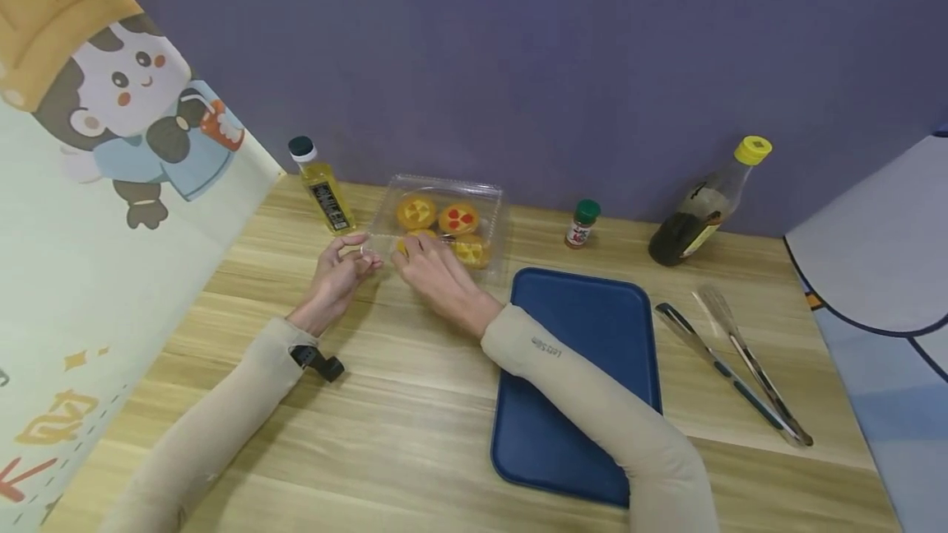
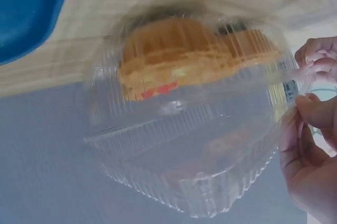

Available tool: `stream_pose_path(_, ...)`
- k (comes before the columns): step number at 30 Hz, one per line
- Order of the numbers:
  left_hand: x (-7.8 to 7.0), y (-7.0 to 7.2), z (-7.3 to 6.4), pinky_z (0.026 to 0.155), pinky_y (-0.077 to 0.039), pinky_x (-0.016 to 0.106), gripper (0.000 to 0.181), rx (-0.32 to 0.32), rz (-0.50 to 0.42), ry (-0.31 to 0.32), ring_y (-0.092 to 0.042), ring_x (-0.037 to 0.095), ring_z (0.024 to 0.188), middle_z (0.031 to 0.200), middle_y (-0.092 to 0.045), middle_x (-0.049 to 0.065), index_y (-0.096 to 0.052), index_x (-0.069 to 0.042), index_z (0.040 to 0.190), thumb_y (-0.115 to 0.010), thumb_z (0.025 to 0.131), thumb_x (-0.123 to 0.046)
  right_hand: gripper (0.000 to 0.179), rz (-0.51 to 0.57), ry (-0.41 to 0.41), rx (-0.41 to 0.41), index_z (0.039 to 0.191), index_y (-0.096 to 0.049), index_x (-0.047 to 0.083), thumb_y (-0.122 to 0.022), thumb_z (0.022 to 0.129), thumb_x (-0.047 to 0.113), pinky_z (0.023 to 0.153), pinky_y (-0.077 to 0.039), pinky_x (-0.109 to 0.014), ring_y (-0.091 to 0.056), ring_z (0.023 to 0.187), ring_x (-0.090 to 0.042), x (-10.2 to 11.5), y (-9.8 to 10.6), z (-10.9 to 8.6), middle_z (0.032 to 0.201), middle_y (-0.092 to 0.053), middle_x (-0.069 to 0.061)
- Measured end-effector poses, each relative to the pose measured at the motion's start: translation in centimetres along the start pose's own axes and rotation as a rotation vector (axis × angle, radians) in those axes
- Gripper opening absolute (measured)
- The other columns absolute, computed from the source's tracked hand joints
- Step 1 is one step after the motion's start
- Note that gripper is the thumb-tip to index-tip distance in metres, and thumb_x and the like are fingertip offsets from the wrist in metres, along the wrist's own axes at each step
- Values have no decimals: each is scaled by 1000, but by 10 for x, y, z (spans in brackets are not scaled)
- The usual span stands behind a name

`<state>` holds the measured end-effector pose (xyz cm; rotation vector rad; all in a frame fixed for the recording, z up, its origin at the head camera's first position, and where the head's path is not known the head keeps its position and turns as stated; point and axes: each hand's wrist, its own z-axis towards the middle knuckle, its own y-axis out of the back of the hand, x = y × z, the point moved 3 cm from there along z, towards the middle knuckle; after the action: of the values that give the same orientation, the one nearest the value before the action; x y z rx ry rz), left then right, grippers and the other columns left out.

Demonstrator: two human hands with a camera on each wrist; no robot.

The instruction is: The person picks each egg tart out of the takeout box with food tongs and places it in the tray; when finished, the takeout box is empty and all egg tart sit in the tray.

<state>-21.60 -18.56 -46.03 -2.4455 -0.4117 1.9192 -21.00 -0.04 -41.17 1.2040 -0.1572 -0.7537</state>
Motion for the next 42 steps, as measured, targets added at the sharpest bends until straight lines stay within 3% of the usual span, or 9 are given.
stream_pose_path(7, -2, 3, 0, 91, -62, 22, 54, 1, -28, -26, -68, 9, 84, 90, -69, 1, -39, 7, 147, -51, 95, 16, 22, 39, -8, 35, 116, -66, 6, -61, 97, -6, 83, -65, -31, -66, 103, -28, -9, 10, 9, 117, -68, -14)
stream_pose_path(12, -5, 6, -3, 106, -59, 32, 55, 53, 50, 20, -68, 9, 89, 98, -70, 3, -36, 3, 151, -53, 100, 8, 24, 75, -8, 19, 121, -67, 6, -57, 101, -5, 87, -65, -33, -66, 107, -28, -16, 17, 9, 120, -67, -14)
stream_pose_path(16, -9, 5, -4, 115, -55, 41, 55, 90, 129, 75, -70, 20, 103, 119, -68, 15, -35, 0, 154, -53, 102, 3, 27, 78, -7, -21, 123, -69, 7, -60, 100, -4, 87, -65, -34, -67, 107, -27, -21, 22, 3, 121, -67, -12)
stream_pose_path(19, -15, 3, -2, 115, -54, 46, 57, 112, 204, 82, -65, 32, 120, 139, -57, 24, -32, 0, 157, -51, 104, -2, 28, 72, -17, -77, 122, -70, 7, -63, 98, -4, 84, -65, -34, -68, 104, -26, -27, 27, -2, 120, -68, -11)
stream_pose_path(23, -26, 1, 7, 113, -56, 48, 60, 157, 351, 48, -55, 40, 135, 153, -44, 28, -29, -2, 161, -50, 107, -15, 24, 88, -56, -142, 118, -72, 7, -65, 97, -2, 76, -63, -33, -67, 98, -25, -39, 36, -10, 114, -69, -10)
stream_pose_path(29, -44, -3, 27, 104, -60, 44, 61, 188, 566, -65, -59, 39, 126, 150, -49, 27, -30, 0, 162, -49, 106, -15, 13, 118, -115, -218, 110, -73, 4, -65, 100, 2, 60, -50, -30, -60, 82, -23, -64, 45, -26, 100, -67, -10)
stream_pose_path(33, -48, -8, 36, 106, -59, 50, 57, 206, 600, -88, -60, 43, 127, 148, -53, 27, -33, 2, 160, -47, 107, -12, 7, 138, -152, -296, 105, -72, 4, -68, 98, 5, 57, -41, -30, -56, 76, -23, -80, 51, -41, 94, -66, -9)
stream_pose_path(36, -46, -12, 40, 106, -58, 54, 53, 185, 588, -87, -61, 45, 127, 146, -54, 27, -38, 3, 158, -48, 108, -13, 8, 154, -196, -340, 102, -71, 5, -75, 95, 9, 56, -37, -30, -55, 74, -23, -92, 54, -52, 92, -64, -9)
stream_pose_path(42, -42, -9, 43, 98, -63, 49, 50, 152, 563, -106, -62, 45, 119, 141, -57, 29, -47, 4, 153, -53, 104, -6, 21, 311, -326, -354, 108, -74, 6, -82, 89, 11, 69, -56, -38, -62, 85, -27, -110, 57, -66, 100, -66, -10)
